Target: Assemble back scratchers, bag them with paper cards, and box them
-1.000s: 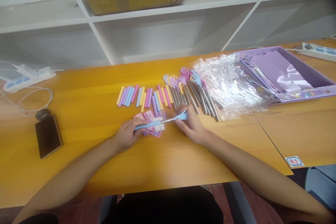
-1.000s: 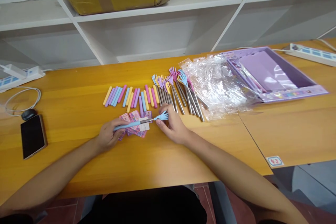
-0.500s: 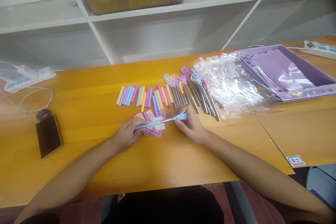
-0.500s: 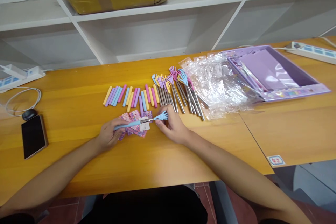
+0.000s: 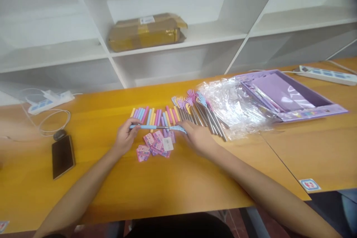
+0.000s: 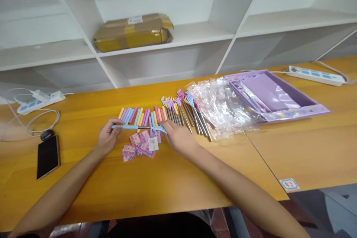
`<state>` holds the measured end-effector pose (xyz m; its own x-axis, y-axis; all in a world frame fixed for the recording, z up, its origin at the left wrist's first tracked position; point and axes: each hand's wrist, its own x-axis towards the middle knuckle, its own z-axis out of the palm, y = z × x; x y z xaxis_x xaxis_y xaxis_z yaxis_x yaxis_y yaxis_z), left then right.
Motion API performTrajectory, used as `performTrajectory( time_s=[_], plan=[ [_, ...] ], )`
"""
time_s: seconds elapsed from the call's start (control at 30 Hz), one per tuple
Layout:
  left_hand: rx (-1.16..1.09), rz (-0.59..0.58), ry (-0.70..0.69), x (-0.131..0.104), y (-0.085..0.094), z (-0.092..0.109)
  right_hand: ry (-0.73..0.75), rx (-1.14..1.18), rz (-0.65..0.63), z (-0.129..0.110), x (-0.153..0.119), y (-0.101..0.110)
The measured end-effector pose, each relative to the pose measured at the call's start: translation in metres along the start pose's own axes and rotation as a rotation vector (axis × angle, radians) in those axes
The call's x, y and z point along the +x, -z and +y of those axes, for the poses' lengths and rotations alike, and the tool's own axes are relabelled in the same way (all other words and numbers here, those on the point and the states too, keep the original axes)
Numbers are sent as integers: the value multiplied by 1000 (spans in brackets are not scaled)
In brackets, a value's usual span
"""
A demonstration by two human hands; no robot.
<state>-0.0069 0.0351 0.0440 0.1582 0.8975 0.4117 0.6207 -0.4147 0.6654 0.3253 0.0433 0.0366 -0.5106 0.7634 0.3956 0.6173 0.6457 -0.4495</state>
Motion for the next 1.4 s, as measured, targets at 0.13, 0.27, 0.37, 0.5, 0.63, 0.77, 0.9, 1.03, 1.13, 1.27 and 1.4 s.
performTrajectory(
  time_s=[0.13, 0.27, 0.37, 0.5, 0.63, 0.77, 0.9, 1.03, 1.13, 1.27, 1.4],
  plan=[
    [318, -72, -145, 42, 63, 47, 93, -248, 53, -29, 40, 65],
    [679, -64, -286, 62, 89, 108, 89, -143, 133, -65, 60, 125],
    [722, -29, -368, 58, 76, 140, 83, -21, 191, -79, 56, 139],
    [758, 54, -432, 48, 56, 152, 93, -156, 92, -79, 50, 132],
    [821, 69, -538, 45, 53, 146, 143, -396, -31, -80, 56, 123],
    [877, -28, -496, 42, 55, 146, 169, -502, -67, -81, 68, 110],
    [884, -132, -368, 39, 49, 148, 176, -463, 54, -75, 81, 93],
    [902, -111, -359, 41, 40, 145, 207, -440, 204, -64, 93, 76],
    [896, -111, -415, 46, 32, 144, 229, -471, 251, -59, 99, 66],
    [890, -47, -450, 53, 18, 141, 191, -510, 240, -59, 102, 59],
    [916, 92, -373, 56, 0, 130, 125, -540, 175, -66, 99, 54]
  ],
)
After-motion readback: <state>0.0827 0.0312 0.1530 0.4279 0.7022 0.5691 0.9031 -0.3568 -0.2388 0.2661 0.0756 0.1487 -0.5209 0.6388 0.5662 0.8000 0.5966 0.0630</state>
